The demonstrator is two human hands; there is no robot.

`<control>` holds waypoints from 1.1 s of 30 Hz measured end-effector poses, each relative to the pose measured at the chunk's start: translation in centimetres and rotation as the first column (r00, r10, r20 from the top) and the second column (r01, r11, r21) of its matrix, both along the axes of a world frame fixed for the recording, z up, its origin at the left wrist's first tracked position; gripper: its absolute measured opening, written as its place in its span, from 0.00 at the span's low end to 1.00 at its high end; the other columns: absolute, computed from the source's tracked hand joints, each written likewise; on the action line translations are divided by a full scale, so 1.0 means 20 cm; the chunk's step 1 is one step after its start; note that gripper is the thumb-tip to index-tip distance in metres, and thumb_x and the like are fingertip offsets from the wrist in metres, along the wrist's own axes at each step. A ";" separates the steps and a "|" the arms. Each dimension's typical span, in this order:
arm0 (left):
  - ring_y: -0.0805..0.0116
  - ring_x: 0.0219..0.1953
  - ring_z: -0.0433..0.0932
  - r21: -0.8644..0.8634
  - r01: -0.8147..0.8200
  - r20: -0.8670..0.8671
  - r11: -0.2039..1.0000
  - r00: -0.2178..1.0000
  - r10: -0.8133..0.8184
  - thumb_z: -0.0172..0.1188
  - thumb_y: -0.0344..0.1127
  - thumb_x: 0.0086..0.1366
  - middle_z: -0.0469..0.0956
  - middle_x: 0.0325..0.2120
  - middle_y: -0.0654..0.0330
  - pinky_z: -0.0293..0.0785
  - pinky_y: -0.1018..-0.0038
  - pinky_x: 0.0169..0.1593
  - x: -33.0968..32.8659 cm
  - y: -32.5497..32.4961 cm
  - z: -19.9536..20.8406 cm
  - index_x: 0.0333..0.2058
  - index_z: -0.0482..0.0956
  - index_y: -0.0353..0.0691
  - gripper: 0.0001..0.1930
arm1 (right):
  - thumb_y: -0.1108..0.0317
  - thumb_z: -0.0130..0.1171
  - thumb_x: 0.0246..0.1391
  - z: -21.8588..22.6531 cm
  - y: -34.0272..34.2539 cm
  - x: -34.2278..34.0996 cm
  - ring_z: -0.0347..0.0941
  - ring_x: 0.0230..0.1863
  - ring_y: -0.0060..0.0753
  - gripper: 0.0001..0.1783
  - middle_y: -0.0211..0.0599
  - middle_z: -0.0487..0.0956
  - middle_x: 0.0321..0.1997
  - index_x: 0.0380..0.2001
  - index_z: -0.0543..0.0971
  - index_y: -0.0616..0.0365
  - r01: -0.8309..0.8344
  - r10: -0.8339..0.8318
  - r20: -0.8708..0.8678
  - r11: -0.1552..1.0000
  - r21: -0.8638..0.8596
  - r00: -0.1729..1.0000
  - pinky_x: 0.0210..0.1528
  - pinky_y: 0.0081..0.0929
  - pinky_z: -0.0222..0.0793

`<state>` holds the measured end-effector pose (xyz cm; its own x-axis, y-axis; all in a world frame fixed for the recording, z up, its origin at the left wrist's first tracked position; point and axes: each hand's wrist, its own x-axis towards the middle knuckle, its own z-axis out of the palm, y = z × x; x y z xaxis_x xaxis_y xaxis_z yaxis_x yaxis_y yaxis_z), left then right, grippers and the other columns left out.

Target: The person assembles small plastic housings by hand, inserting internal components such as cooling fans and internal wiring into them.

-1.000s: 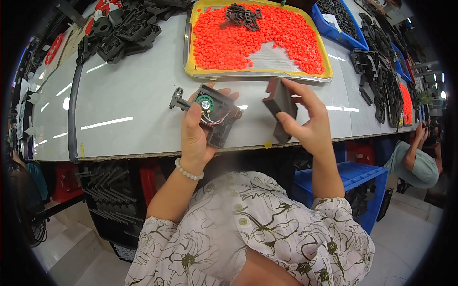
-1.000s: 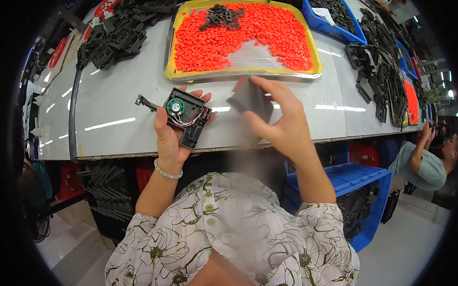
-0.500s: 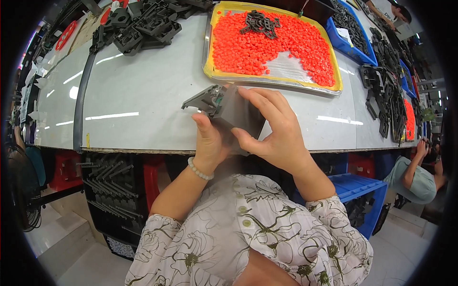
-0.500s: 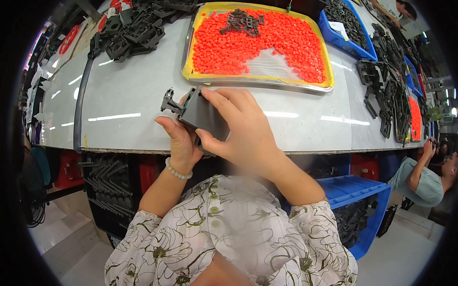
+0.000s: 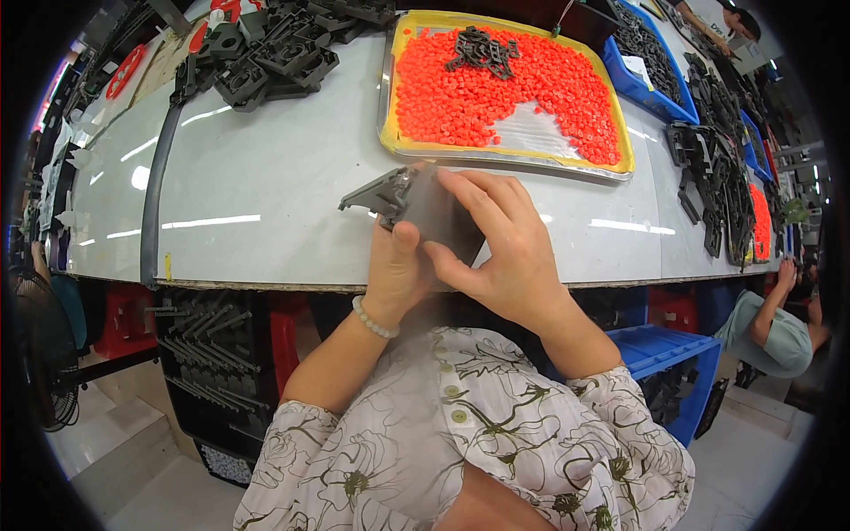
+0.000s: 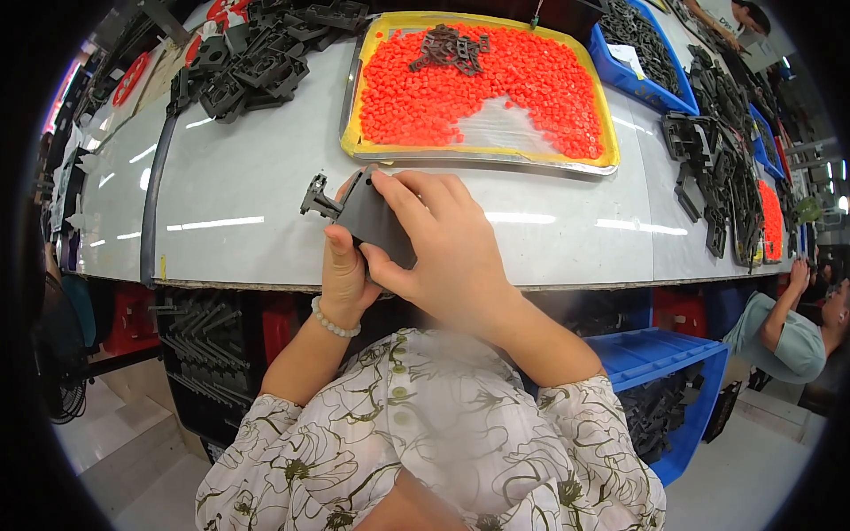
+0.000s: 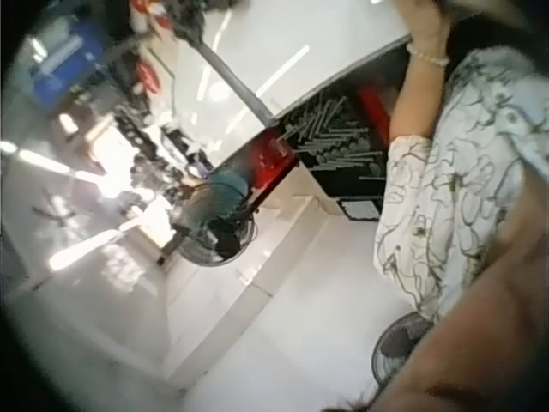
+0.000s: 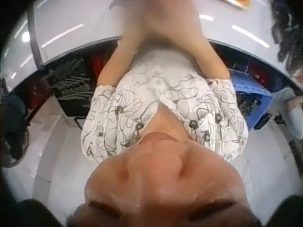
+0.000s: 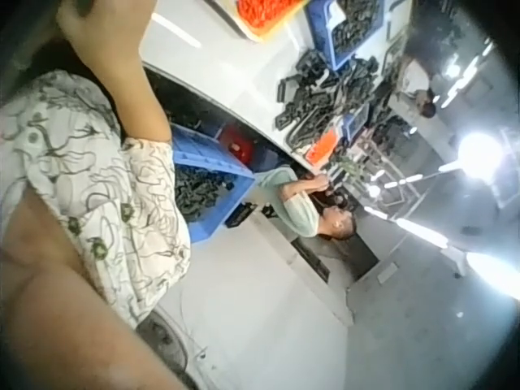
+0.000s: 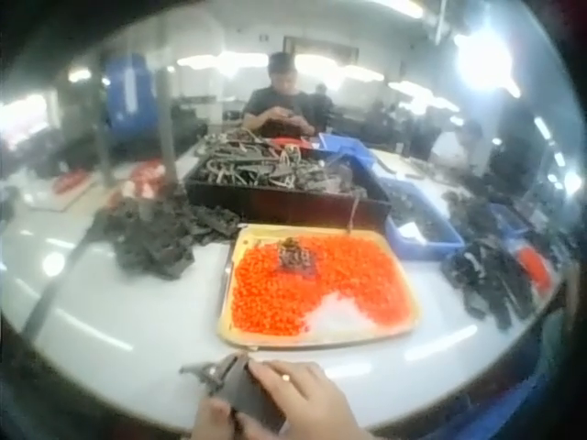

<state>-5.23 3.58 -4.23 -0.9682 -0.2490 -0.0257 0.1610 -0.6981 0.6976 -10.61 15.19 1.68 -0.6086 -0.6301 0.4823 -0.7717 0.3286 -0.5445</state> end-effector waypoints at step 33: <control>0.62 0.50 0.68 0.060 -0.115 0.125 0.992 0.986 0.107 0.43 0.76 0.49 0.66 0.50 0.57 0.69 0.60 0.51 0.02 -0.05 -0.05 0.56 0.59 0.42 0.47 | 0.55 0.76 0.24 -0.16 0.02 0.03 0.63 0.56 0.46 0.64 0.50 0.66 0.55 0.63 0.48 0.63 -0.109 0.149 0.124 0.954 -0.281 0.981 0.58 0.38 0.58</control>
<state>-4.92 2.66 -5.30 -0.9233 -0.3483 -0.1617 0.1570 -0.7267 0.6688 -9.95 15.63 -1.50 -0.6056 -0.5651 0.5602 -0.7057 0.0560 -0.7063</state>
